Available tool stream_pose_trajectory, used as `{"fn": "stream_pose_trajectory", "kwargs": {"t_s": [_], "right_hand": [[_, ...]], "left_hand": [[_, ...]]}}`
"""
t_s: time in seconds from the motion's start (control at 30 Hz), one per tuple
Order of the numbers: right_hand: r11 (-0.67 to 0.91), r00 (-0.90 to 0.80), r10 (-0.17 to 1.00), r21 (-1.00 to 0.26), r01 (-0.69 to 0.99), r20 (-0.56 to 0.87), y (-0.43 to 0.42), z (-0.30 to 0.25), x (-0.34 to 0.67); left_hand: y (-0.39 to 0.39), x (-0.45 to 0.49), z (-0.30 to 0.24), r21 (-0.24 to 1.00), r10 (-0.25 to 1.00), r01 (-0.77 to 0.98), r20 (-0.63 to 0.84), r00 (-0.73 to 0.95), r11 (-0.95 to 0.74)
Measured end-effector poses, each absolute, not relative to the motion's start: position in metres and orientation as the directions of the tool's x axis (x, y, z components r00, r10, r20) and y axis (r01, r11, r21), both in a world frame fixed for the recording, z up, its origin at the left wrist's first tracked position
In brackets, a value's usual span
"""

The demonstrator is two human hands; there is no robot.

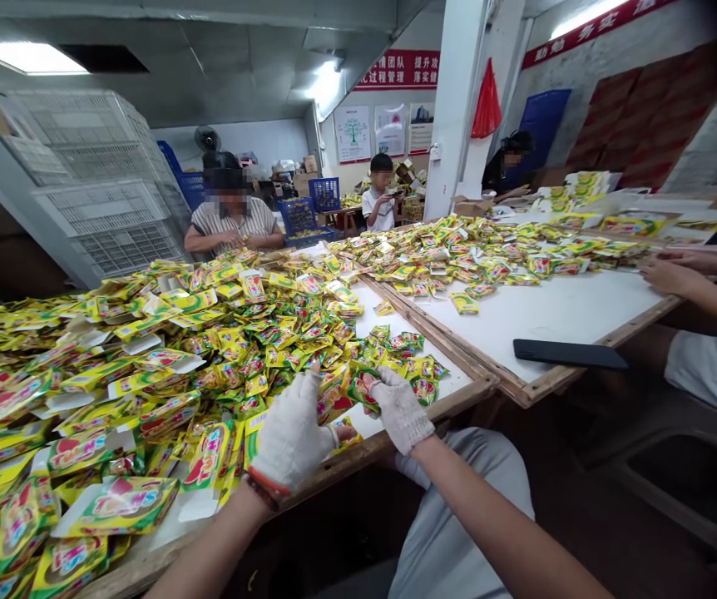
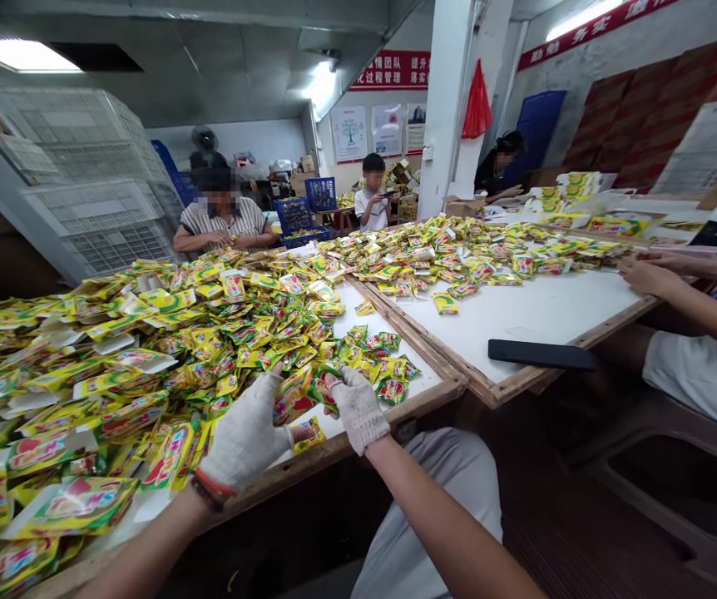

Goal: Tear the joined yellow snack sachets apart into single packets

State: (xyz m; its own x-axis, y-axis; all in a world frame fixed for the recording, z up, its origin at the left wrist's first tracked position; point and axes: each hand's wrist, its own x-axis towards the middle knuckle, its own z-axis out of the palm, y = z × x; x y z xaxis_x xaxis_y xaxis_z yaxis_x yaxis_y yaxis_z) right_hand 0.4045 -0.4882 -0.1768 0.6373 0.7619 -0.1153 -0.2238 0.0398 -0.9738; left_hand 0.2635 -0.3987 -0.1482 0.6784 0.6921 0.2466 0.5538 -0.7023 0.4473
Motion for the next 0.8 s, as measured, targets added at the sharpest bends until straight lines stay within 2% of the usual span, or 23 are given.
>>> {"fn": "stream_pose_trajectory", "kwargs": {"t_s": [0.07,0.2,0.27,0.37,0.47,0.57,0.63,0.7,0.8], "right_hand": [[0.060,0.648,0.755,-0.974,-0.218,-0.099,-0.489,-0.179,0.401],[0.023,0.679,0.733,-0.997,-0.080,-0.037,-0.498,-0.179,0.411],[-0.030,0.651,0.758,-0.993,0.117,0.054,-0.503,-0.178,0.421],[-0.091,0.521,0.832,-0.878,0.470,0.192,-0.509,-0.172,0.433],[-0.088,0.376,0.909,-0.796,0.598,0.182,-0.511,-0.163,0.436],[-0.074,0.310,0.933,-0.749,0.659,0.181,-0.510,-0.154,0.431],[-0.119,0.393,0.897,-0.744,0.657,0.203,-0.508,-0.153,0.427],[-0.151,0.481,0.849,-0.775,0.614,0.217,-0.507,-0.155,0.423],[-0.159,0.509,0.851,-0.859,0.487,0.131,-0.509,-0.161,0.420]], "left_hand": [[-0.405,0.263,-0.156,0.307,0.710,0.642,0.237,0.664,-0.703],[-0.400,0.257,-0.159,0.248,0.675,0.631,0.183,0.714,-0.735],[-0.395,0.253,-0.156,0.227,0.656,0.619,0.162,0.737,-0.752],[-0.394,0.247,-0.149,0.206,0.610,0.581,0.122,0.783,-0.787],[-0.402,0.247,-0.142,0.194,0.577,0.553,0.095,0.812,-0.810],[-0.409,0.251,-0.142,0.189,0.556,0.534,0.087,0.827,-0.824],[-0.411,0.254,-0.146,0.215,0.549,0.520,0.108,0.829,-0.827],[-0.409,0.256,-0.150,0.251,0.569,0.529,0.131,0.812,-0.811],[-0.405,0.256,-0.155,0.266,0.602,0.555,0.141,0.786,-0.788]]}}
